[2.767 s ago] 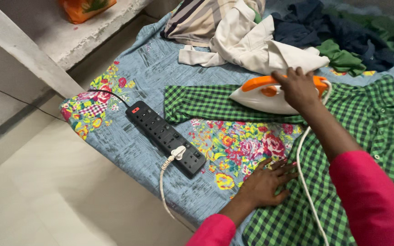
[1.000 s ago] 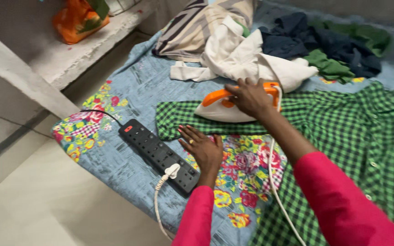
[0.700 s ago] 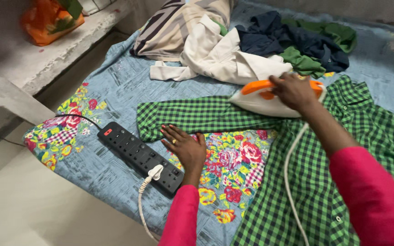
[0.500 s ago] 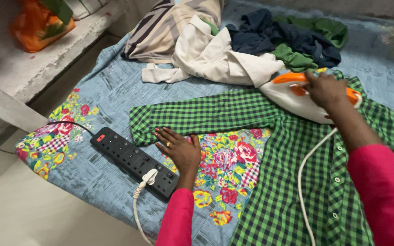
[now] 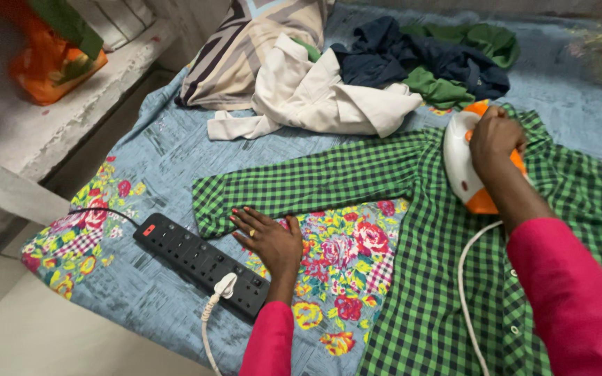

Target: The person irons a green checkered shirt laid flat on a bed. They use an electric iron to smooth the fabric, moving systematically across the body and sleeves of the shirt while occasionally adjusting the garment with their hands.

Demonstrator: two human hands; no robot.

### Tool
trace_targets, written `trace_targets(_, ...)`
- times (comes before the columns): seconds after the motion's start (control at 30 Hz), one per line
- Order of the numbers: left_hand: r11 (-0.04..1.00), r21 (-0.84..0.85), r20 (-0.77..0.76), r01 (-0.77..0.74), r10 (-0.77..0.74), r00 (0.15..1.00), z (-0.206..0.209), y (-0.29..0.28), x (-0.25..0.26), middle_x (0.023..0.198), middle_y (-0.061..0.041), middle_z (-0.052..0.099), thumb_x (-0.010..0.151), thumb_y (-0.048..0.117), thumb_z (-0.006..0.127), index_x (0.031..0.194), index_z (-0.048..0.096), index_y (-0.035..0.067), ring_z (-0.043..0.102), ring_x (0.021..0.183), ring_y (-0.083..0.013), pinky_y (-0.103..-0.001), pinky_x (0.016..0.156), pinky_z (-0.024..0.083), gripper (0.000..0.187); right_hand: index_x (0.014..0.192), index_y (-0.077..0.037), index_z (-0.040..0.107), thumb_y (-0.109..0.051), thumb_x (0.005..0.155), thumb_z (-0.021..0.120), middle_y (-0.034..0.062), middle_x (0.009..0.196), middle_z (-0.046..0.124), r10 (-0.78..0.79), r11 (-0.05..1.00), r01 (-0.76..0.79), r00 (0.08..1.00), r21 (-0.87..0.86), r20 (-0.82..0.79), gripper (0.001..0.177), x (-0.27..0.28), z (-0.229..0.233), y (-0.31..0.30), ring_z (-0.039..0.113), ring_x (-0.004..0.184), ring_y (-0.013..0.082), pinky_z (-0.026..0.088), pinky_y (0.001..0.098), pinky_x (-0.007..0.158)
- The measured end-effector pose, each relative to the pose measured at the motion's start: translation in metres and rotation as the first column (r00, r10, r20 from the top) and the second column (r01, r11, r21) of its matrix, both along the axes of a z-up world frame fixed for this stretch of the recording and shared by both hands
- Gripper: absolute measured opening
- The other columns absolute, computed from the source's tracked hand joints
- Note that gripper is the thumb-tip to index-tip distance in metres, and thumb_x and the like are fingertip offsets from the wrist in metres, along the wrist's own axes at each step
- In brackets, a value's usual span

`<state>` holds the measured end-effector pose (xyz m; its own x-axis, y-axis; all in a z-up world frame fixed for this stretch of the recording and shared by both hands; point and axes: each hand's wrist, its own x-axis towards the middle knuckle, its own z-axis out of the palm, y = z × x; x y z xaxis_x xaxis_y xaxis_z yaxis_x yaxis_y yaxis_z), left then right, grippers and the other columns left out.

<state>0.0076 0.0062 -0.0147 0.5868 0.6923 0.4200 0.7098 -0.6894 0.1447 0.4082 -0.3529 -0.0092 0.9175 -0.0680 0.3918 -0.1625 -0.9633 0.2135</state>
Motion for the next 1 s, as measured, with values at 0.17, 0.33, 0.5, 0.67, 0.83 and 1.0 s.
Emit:
trace_targets(0.17, 1.000, 0.016, 0.002, -0.010, 0.010, 1.000, -0.005, 0.000, 0.000, 0.162, -0.041, 0.019, 0.092, 0.054, 0.045, 0.153, 0.025, -0.019, 0.019, 0.153, -0.0509, -0.063, 0.121, 0.018, 0.097, 0.148, 0.008, 0.043, -0.018, 0.096, 0.061, 0.0234, 0.098, 0.077, -0.050, 0.989, 0.066, 0.992, 0.132, -0.117, 0.061, -0.042, 0.022, 0.017, 0.078, 0.075, 0.0391, 0.055, 0.0589, 0.037)
trace_targets(0.33, 1.000, 0.016, 0.028, -0.002, 0.001, 1.000, -0.011, 0.004, 0.003, 0.162, -0.042, 0.020, 0.094, 0.052, 0.045, 0.154, 0.027, -0.019, 0.019, 0.153, -0.0517, -0.064, 0.121, 0.017, 0.095, 0.148, 0.007, 0.040, -0.014, 0.093, 0.060, 0.0197, 0.093, 0.077, -0.043, 0.984, 0.056, 0.996, 0.169, -0.077, 0.062, -0.094, 0.033, 0.029, 0.076, 0.075, 0.0358, 0.058, 0.0555, 0.039)
trace_targets(0.5, 1.000, -0.001, 0.096, 0.031, -0.031, 0.995, -0.020, 0.005, 0.004, 0.163, -0.041, 0.022, 0.094, 0.052, 0.046, 0.155, 0.027, -0.020, 0.018, 0.154, -0.0532, -0.066, 0.121, 0.015, 0.096, 0.139, 0.007, 0.051, -0.016, 0.102, 0.056, 0.0206, 0.087, 0.075, 0.122, 0.976, -0.135, 0.989, 0.172, 0.080, 0.044, -0.174, 0.016, 0.024, 0.076, 0.071, 0.0331, 0.060, 0.0462, 0.053)
trace_targets(0.67, 0.993, -0.024, 0.129, 0.112, -0.108, 0.986, -0.026, 0.010, 0.002, 0.165, -0.039, 0.021, 0.094, 0.051, 0.052, 0.157, 0.026, -0.015, 0.013, 0.154, -0.0548, -0.067, 0.121, 0.011, 0.095, 0.137, 0.004, 0.052, -0.017, 0.095, 0.061, 0.0176, 0.082, 0.073, 0.018, 0.985, -0.023, 0.999, 0.169, 0.030, 0.048, -0.270, 0.025, 0.060, 0.075, 0.070, 0.0290, 0.060, 0.0443, 0.049)
trace_targets(0.83, 0.898, -0.065, 0.283, 0.434, -0.401, 0.871, -0.018, 0.000, -0.005, 0.170, -0.028, 0.020, 0.092, 0.041, 0.062, 0.160, 0.019, -0.004, 0.008, 0.157, -0.0452, -0.068, 0.119, 0.005, 0.092, 0.140, -0.002, 0.046, -0.016, 0.095, 0.060, 0.0204, 0.084, 0.068, -0.027, 0.986, 0.050, 0.989, 0.156, -0.149, 0.049, -0.355, 0.057, 0.081, 0.074, 0.064, 0.0343, 0.060, 0.0472, 0.037)
trace_targets(1.0, 0.747, -0.179, 0.480, 0.641, -0.502, 0.719, -0.010, -0.100, -0.033, 0.172, -0.016, 0.025, 0.102, 0.033, 0.061, 0.166, 0.014, -0.001, 0.013, 0.161, -0.0319, -0.064, 0.126, 0.002, 0.087, 0.142, 0.003, 0.043, -0.013, 0.091, 0.064, 0.0258, 0.084, 0.068, 0.157, 0.951, -0.110, 0.977, 0.287, -0.145, 0.056, -0.431, 0.085, 0.065, 0.072, 0.066, 0.0336, 0.059, 0.0427, 0.044)
